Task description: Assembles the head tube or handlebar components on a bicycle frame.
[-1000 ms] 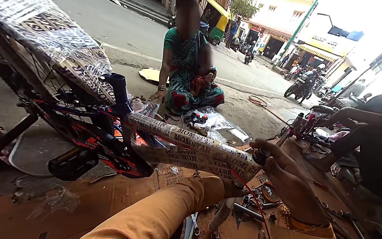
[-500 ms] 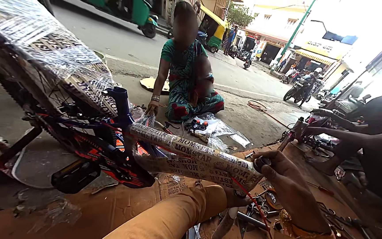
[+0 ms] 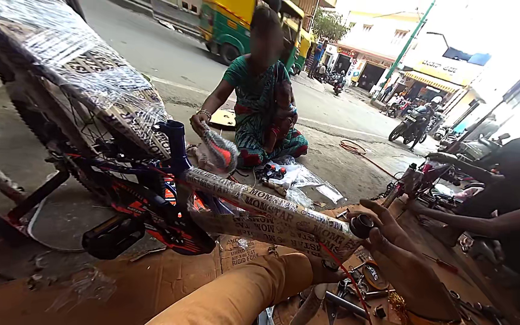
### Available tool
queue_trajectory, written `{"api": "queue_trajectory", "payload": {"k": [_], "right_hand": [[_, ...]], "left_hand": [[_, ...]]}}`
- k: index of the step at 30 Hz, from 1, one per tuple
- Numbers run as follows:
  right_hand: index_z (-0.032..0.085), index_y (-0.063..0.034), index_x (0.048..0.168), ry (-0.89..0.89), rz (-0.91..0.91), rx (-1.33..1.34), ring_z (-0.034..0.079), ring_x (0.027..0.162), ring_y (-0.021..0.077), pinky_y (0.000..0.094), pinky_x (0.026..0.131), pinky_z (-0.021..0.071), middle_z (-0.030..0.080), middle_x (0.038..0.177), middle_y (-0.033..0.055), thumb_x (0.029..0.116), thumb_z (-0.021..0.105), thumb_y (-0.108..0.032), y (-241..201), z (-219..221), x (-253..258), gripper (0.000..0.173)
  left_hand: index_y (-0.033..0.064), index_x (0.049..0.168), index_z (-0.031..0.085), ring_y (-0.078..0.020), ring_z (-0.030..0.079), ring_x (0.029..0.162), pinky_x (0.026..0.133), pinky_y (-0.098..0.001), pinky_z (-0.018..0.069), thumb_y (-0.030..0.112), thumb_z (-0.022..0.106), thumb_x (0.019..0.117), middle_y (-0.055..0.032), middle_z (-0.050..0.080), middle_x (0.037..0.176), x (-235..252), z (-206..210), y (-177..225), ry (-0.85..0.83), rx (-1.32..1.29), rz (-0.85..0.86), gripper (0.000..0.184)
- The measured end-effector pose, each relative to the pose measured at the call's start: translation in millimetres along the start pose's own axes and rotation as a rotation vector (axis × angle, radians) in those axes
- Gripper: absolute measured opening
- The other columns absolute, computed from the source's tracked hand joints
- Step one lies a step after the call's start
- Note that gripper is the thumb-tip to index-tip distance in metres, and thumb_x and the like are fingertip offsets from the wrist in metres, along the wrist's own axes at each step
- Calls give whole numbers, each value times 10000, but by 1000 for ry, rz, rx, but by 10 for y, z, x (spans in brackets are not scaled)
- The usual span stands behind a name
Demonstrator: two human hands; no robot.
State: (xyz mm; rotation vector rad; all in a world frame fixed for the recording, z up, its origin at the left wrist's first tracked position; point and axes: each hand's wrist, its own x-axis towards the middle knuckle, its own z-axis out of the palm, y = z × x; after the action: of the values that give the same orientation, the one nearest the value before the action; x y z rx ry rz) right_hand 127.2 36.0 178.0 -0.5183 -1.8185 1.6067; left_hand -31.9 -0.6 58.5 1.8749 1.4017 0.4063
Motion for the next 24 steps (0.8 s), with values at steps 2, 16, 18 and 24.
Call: {"api": "queue_trajectory", "payload": {"k": [2,16,18,24], "right_hand": [[611,-89,1380,15,-15,-8,636,1164,266,420,1004,543,638,1298,167,973,672,-270,-4,1,0,449],[715,-65,1192,95,-20,-97,678,1030,228,359,918,572,700,1143,157,915,733,-260,-34,66,24,340],[703,-71,1090,220,-18,-77,689,903,193,332,828,596,705,1013,131,822,819,-190,-4,161,31,316],[583,-112,1393,-21,1,-79,644,1134,251,398,984,551,646,1273,142,918,740,-405,-31,22,7,580]], "left_hand": [[8,1380,568,-298,557,1325,1130,-480,407,438,481,1071,-237,598,1375,-21,-22,37,5,-2,19,537],[-5,1382,559,-331,548,1336,1132,-515,402,476,461,1076,-255,590,1380,-12,-11,47,-22,-19,-7,578],[0,1363,575,-316,555,1326,1129,-500,407,473,489,1062,-245,599,1369,13,20,-3,17,-16,17,567],[-5,1351,578,-301,563,1313,1123,-481,416,448,497,1066,-241,606,1354,-34,-16,42,27,-4,42,541]]}}
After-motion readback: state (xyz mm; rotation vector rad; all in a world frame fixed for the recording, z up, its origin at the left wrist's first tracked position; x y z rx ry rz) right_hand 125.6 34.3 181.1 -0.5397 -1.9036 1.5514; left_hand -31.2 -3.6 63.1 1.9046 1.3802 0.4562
